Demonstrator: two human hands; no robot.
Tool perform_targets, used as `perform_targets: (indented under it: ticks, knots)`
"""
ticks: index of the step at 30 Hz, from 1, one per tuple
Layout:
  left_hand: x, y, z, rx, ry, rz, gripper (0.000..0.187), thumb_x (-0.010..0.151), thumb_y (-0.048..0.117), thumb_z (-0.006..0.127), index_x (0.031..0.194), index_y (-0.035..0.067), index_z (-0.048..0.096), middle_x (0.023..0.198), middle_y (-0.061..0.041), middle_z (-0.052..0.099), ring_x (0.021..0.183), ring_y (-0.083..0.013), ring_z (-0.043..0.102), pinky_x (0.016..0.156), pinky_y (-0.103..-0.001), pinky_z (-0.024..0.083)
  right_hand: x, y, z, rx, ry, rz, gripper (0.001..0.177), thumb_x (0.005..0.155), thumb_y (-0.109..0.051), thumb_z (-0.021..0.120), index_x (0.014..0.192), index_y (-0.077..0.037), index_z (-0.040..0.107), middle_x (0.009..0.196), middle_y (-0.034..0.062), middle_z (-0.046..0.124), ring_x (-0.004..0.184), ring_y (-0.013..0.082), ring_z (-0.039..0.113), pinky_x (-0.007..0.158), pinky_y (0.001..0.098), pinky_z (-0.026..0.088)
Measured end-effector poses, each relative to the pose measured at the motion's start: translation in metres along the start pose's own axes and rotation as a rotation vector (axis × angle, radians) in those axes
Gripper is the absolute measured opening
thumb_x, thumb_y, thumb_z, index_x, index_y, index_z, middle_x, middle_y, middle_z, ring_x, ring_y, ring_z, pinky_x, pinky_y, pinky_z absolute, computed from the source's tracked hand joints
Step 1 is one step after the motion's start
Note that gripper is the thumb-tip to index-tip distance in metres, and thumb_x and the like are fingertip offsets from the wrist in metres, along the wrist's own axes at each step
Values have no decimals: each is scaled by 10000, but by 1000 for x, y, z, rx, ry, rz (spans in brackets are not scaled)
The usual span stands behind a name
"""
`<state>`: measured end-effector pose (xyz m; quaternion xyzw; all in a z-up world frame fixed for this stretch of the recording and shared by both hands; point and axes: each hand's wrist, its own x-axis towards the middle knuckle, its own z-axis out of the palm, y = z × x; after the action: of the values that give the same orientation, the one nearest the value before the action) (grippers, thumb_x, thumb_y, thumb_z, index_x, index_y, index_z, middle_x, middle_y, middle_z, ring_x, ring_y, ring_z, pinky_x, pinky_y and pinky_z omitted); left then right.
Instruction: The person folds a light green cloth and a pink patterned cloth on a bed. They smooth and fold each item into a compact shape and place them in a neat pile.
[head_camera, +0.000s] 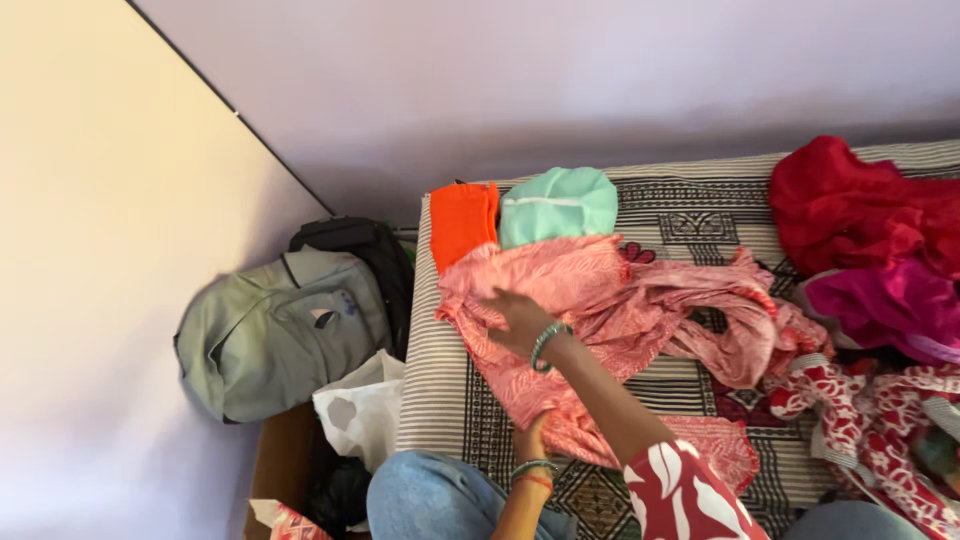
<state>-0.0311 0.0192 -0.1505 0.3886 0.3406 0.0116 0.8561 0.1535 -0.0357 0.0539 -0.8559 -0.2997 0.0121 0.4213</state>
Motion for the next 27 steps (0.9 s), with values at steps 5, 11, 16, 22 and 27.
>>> perform_targets:
  ticks: [5, 11, 16, 22, 27]
  knots:
    - [0, 1, -13, -103, 47, 2, 614, 737, 74, 820, 1320, 23, 634, 1197, -126, 709, 994, -280, 703, 827, -388, 576, -81, 76, 44, 68, 25, 196, 499, 862, -269, 740, 1313, -89, 628, 1383, 181, 607, 1297, 352, 566, 1086, 434, 449]
    - [6, 2, -8, -102, 120, 21, 691, 750, 105, 810, 1393, 67, 562, 1287, -114, 676, 1076, -284, 693, 915, -420, 569, -203, 145, -19, -183, 371, 479, 355, 789, -171, 758, 1133, -88, 723, 1192, 147, 695, 1120, 344, 659, 977, 442, 530]
    - [18, 9, -16, 41, 141, 211, 721, 763, 92, 830, 1422, 25, 544, 1342, -123, 657, 1126, -255, 664, 960, -363, 527, -267, 151, -22, -177, 183, 763, 400, 836, -378, 798, 1084, -69, 746, 1099, 173, 687, 968, 334, 703, 852, 432, 568]
    - [38, 33, -31, 111, 257, 289, 698, 708, 20, 871, 1341, -52, 587, 1244, -158, 699, 1025, -257, 689, 919, -379, 551, -295, 135, -14, -219, 80, 587, 534, 703, -446, 867, 1087, -107, 716, 1100, 92, 665, 1041, 312, 654, 921, 424, 538]
    - [41, 32, -33, 136, 308, 391, 722, 652, -21, 890, 1301, -34, 574, 1193, -136, 698, 995, -252, 690, 883, -386, 568, -298, 112, -29, -228, 31, 526, 644, 613, -426, 908, 1138, -130, 681, 1143, 70, 629, 1087, 317, 607, 920, 440, 522]
